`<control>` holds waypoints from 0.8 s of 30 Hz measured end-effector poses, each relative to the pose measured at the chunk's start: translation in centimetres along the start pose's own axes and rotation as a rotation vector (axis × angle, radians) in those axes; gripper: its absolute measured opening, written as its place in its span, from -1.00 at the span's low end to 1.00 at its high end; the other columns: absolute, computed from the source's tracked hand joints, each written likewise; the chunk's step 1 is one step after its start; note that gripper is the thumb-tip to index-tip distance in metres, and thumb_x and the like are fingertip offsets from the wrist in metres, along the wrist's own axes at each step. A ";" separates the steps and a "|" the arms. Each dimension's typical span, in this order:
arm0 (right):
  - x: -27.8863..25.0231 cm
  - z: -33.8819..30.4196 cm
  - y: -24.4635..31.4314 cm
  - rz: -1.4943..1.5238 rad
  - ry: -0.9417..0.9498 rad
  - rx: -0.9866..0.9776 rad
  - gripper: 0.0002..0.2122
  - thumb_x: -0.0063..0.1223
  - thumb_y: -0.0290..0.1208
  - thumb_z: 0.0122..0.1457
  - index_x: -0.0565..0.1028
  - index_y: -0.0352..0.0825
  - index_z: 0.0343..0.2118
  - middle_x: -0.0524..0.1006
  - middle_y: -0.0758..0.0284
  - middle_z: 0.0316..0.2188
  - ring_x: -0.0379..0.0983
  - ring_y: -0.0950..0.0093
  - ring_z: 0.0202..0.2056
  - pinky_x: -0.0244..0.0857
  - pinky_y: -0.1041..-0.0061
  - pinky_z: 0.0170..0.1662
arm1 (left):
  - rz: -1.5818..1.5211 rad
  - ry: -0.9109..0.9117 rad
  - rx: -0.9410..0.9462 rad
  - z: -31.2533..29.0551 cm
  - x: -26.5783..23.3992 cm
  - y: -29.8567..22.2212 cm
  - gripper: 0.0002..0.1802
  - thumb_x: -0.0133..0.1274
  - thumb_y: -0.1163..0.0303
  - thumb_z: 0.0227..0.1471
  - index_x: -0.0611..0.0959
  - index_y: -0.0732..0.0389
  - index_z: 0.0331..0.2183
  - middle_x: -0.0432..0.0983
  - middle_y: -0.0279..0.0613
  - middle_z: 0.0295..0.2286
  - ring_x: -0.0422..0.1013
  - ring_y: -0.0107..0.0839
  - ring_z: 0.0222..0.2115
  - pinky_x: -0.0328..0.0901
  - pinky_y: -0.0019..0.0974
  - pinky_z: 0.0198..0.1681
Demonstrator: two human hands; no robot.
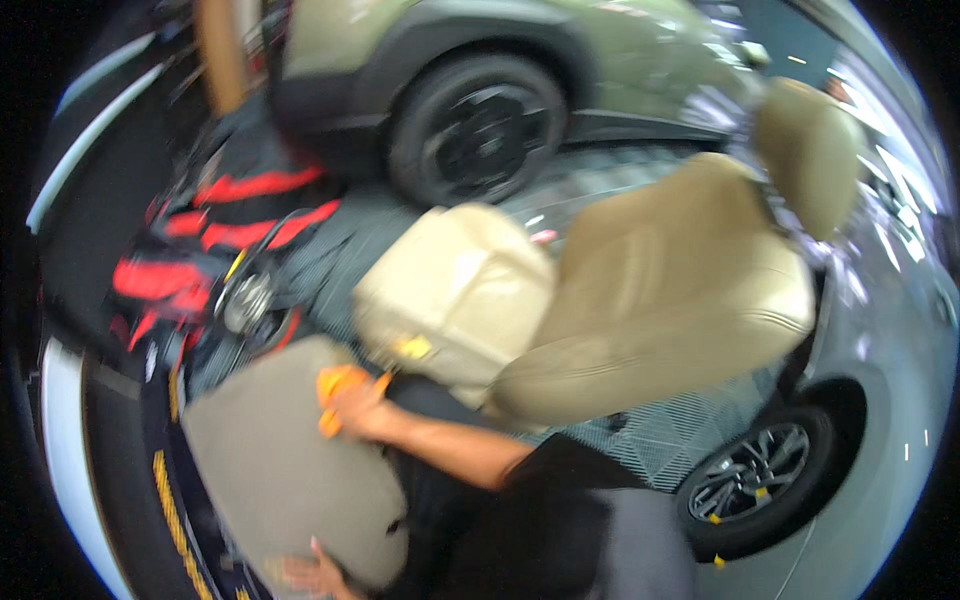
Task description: The person wipes a beige car seat with an orange microfiber cloth, covering the seat cushion, backrest, and headrest. The seat is removed from the vehicle and placed on the floor of a garage.
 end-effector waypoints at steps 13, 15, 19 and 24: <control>4.3 -10.6 11.1 0.214 0.722 -0.176 -0.66 0.28 -0.14 -0.02 0.66 -0.19 -0.20 0.68 0.34 -0.25 0.62 0.36 -0.20 0.46 0.18 -0.17 | -0.526 -0.376 0.290 -1.3 -7.5 -4.6 0.12 -0.06 -0.57 0.01 0.48 0.23 0.22 0.36 0.19 0.18 0.25 0.30 0.21 0.14 0.43 0.23; 4.7 -11.1 11.7 0.376 0.787 -0.228 -0.64 0.28 -0.15 0.01 0.63 -0.20 -0.14 0.68 0.33 -0.21 0.62 0.35 -0.17 0.47 0.17 -0.13 | -0.529 -0.378 0.270 -1.1 -7.3 -4.6 0.11 -0.05 -0.56 0.01 0.49 0.23 0.22 0.37 0.20 0.17 0.25 0.30 0.21 0.15 0.42 0.22; 3.7 -10.6 12.0 0.848 1.033 -0.280 -0.60 0.27 -0.19 0.08 0.58 -0.23 -0.03 0.67 0.30 -0.14 0.62 0.35 -0.13 0.47 0.17 -0.06 | -0.539 -0.382 0.222 -1.0 -7.0 -4.4 0.10 -0.04 -0.55 0.01 0.50 0.25 0.20 0.38 0.21 0.16 0.26 0.31 0.20 0.16 0.40 0.22; -0.9 -7.7 10.1 1.453 1.302 -0.200 -0.54 0.26 -0.23 0.16 0.52 -0.27 0.12 0.65 0.27 -0.05 0.61 0.34 -0.06 0.48 0.16 0.04 | -0.571 -0.381 0.193 -1.2 -6.7 -4.4 0.09 -0.02 -0.54 0.02 0.51 0.27 0.19 0.40 0.23 0.14 0.27 0.33 0.18 0.18 0.38 0.22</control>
Point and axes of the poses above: each hand's wrist, its own z-axis towards the middle knuckle, its own x-axis out of the palm, y = z × x, the point moved 3 cm from there along z, towards the middle knuckle
